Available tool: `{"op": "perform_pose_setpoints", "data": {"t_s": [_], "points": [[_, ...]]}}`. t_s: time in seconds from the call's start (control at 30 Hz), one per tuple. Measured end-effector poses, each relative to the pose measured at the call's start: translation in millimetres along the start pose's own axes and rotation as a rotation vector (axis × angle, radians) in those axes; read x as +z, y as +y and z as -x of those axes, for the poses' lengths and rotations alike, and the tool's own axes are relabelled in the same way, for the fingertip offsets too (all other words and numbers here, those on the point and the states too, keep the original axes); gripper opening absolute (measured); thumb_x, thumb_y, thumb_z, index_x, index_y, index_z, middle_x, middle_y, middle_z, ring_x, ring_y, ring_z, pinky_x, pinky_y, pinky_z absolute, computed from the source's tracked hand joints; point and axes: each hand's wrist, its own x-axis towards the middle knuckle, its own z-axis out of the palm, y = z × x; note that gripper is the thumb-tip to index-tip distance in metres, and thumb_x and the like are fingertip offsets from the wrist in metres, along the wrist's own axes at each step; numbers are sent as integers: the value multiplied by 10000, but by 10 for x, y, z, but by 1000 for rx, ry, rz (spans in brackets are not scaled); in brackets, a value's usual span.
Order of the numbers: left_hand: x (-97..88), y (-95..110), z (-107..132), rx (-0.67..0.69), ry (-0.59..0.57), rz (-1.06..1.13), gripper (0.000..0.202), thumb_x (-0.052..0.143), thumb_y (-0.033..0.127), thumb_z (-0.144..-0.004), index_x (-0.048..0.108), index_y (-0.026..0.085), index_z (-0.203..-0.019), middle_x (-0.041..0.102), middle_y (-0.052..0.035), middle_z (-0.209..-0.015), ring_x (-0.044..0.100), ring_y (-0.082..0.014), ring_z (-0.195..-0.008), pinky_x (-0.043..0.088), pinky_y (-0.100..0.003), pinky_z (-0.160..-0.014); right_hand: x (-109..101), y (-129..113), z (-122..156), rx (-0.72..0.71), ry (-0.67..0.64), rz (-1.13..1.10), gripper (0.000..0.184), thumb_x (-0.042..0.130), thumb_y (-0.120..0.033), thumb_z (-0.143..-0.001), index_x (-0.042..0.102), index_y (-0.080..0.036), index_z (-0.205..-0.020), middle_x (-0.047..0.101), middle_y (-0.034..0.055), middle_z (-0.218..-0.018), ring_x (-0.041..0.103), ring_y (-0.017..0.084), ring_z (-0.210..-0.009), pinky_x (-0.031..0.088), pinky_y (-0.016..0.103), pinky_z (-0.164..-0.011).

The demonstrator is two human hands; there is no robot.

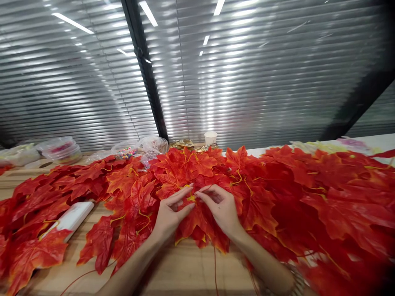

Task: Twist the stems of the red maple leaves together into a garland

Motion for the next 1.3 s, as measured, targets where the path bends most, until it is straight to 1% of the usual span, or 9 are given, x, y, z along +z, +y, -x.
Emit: {"op": "perform_pose_setpoints", "data": {"t_s": [0.1, 0.37, 0.57, 0.73, 0.9, 1.13, 1.3], "points": [[7, -18, 1, -1, -7, -2, 379, 700, 164, -649, 658, 199, -1024, 606, -50, -1169, 467, -228, -1185, 354, -345, -1022, -5, 4, 1, -28, -30, 26, 57, 609, -229, -754, 643, -185, -745, 668, 35, -760, 629, 174, -729, 511, 277, -686], [0, -49, 9, 20, 2, -30, 382, 689, 174, -662, 647, 182, -1042, 611, -56, -1163, 485, -224, -1168, 357, -350, -1022, -2, 15, 3, -38, -78, 74, 74, 584, -227, -772, 633, -175, -754, 660, 39, -757, 623, 169, -715, 513, 273, -674], [0, -47, 24, 50, 11, -52, 369, 688, 174, -669, 652, 222, -1033, 626, -32, -1145, 511, -203, -1143, 377, -322, -1008, -7, 3, 18, -73, -69, 128, 61, 588, -221, -775, 633, -182, -758, 661, 39, -768, 621, 172, -734, 504, 292, -710], [15, -88, 37, 104, 38, -42, 344, 683, 159, -675, 667, 247, -1007, 639, -22, -1125, 531, -198, -1120, 391, -311, -998, -5, 33, 36, -94, -88, 152, 74, 578, -229, -786, 637, -188, -770, 665, 37, -775, 623, 170, -729, 504, 291, -703], [30, -105, 49, 122, 46, -26, 345, 684, 145, -669, 671, 252, -997, 642, -19, -1119, 542, -193, -1107, 409, -298, -984, -7, 33, 44, -139, -75, 199, 71, 583, -218, -783, 643, -186, -764, 662, 34, -746, 621, 168, -707, 500, 290, -691], [82, -114, 81, 114, 85, -22, 359, 678, 134, -659, 668, 234, -1004, 643, -34, -1115, 555, -204, -1092, 424, -312, -973, -1, 8, 46, -187, -73, 246, 81, 571, -203, -787, 642, -190, -751, 659, 31, -732, 619, 167, -697, 497, 290, -684], [112, -91, 106, 74, 101, -32, 379, 680, 141, -652, 658, 206, -1024, 625, -56, -1141, 529, -221, -1123, 408, -336, -987, 5, 60, 48, -142, -79, 183, 62, 582, -200, -776, 637, -185, -748, 660, 33, -735, 626, 168, -695, 508, 283, -676]]}}
